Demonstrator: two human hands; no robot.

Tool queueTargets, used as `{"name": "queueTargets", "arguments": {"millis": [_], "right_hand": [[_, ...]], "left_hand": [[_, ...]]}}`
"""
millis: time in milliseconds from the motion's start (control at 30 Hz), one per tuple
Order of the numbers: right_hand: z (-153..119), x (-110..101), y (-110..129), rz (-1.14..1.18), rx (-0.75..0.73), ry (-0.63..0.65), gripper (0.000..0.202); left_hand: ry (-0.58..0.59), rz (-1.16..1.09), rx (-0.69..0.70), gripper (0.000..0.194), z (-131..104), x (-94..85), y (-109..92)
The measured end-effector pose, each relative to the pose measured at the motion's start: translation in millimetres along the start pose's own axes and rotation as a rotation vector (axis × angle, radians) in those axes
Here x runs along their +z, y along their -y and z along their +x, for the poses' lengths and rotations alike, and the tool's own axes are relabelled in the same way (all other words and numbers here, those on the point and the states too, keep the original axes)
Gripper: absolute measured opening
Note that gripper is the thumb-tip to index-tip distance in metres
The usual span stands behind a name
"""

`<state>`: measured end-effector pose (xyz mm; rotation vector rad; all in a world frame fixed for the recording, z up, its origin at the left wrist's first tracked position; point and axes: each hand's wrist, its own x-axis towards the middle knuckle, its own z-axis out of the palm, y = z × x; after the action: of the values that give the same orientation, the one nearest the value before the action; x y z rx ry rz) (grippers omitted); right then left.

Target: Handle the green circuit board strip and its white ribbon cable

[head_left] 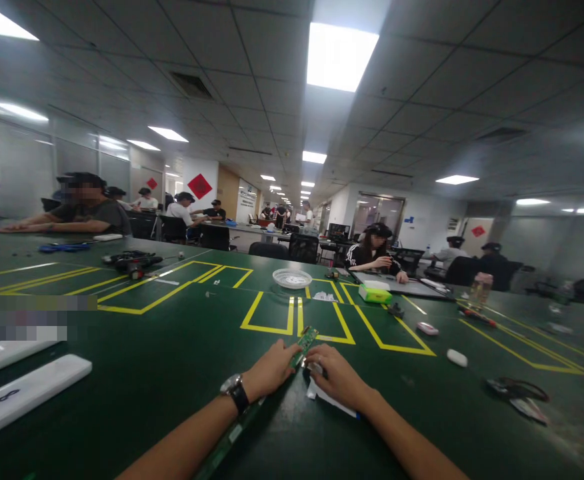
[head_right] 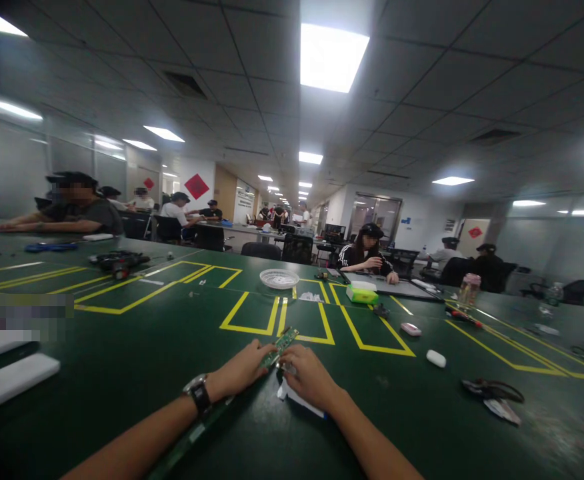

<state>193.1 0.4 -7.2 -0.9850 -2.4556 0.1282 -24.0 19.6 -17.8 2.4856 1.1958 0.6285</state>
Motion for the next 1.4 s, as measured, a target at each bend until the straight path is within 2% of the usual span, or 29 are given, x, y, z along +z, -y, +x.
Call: {"name": "queueTargets", "arguments": {"millis": [100,167,300,367,433,600,700,767,900,1167,1400], "right_hand": [[-1.9,-4.6,-2.6,-0.084,0.103,-0.023,0.036],[-3.5,-5.3,-3.4,-0.124,0.182,0.007,0.034],[-4.1,-3.1,-2.3,-0.121,0.270,0.046,0.026],[-3.1,-2.3,-1.3,-0.069,0.284,0.027,0.022],[-1.6,-2.4,-0.3,0.025,0.309,0.001,0.020],[4.5,-3.1,4.6,0.478,0.400,-0.042,0.011],[7.6,0.2,11.1,0.790,0.473,-0.038,0.020],[8.4,4.1,15.6,0.884,0.504,-0.059,0.024],[8.5,10.7,19.9,0.910,0.521,-0.112,0.031],[9.6,8.8,19.0,0.900,0.531,-0.242,0.034],[10.2,5.0,23.6,0.932,0.527,-0.268,0.038]], "left_hand": [[-0.011,-0.216,-0.041,0.058,4.8,-3.2,5.7],[-0.043,-0.367,-0.092,0.059,9.0,-3.6,9.6],[-0.131,-0.780,-0.209,0.050,16.0,-0.9,9.7],[-0.144,-0.986,-0.254,0.046,17.1,-0.6,4.4],[-0.148,-1.097,-0.304,0.043,16.5,-1.6,-2.9],[-0.173,-1.104,-0.391,0.027,13.6,-4.1,-19.3],[-0.223,-1.087,-0.357,0.018,13.4,-1.4,-23.0],[-0.249,-1.084,-0.315,0.019,13.7,1.8,-22.9],[-0.276,-1.072,-0.251,0.029,14.6,8.1,-19.8],[-0.257,-1.102,-0.227,0.026,12.9,7.3,-22.6],[-0.257,-1.122,-0.214,0.025,9.9,3.6,-29.1]]}}
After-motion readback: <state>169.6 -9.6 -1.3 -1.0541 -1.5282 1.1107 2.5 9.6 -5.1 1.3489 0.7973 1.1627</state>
